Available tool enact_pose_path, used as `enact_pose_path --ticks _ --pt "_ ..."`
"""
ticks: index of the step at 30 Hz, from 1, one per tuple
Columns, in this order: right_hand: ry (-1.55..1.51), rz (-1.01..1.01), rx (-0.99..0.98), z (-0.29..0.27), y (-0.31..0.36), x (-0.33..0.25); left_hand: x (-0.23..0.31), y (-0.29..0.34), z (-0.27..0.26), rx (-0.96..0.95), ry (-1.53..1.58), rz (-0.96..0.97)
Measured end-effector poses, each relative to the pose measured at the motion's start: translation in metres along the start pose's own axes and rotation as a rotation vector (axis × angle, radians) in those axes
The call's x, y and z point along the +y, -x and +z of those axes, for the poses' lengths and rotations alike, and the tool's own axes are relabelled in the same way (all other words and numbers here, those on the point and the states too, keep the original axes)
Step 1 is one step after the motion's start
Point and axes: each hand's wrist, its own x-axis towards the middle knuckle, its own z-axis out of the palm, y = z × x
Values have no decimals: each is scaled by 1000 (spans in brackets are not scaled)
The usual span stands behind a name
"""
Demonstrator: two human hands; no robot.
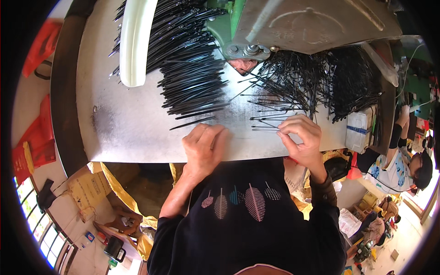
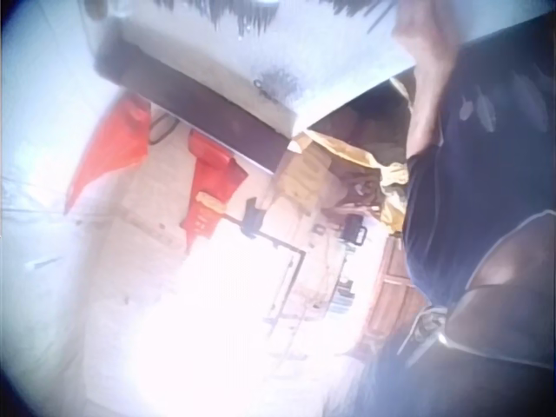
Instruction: The person assembles small black metal or plastic rods into a mechanism at a workstation, using an assembly machine.
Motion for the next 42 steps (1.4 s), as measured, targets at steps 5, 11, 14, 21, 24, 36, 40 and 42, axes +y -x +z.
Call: enact_pose_path --ticks 5,11,14,21,24,36,40,42 --pt "276 -112 -77 1 2 -3 0 2 1 -7 -6 -20" --pt "461 -232 47 26 -38 1 2 1 -1 -7 -20 -25" --pt "453 -312 66 37 -71 -1 2 1 1 -4 -13 -38" --pt "719 -393 -347 49 -108 -1 2 0 1 -7 -9 -34" --pt "611 -368 -234 51 -110 1 2 2 -1 -7 -16 -36" --pt "558 4 -136 20 -29 -12 6 -2 -1 -18 -23 -14" --pt "582 15 53 -2 -31 -7 3 -3 0 -6 -33 31" --pt "588 16 82 -13 -32 -2 4 -3 -1 -13 -37 23"
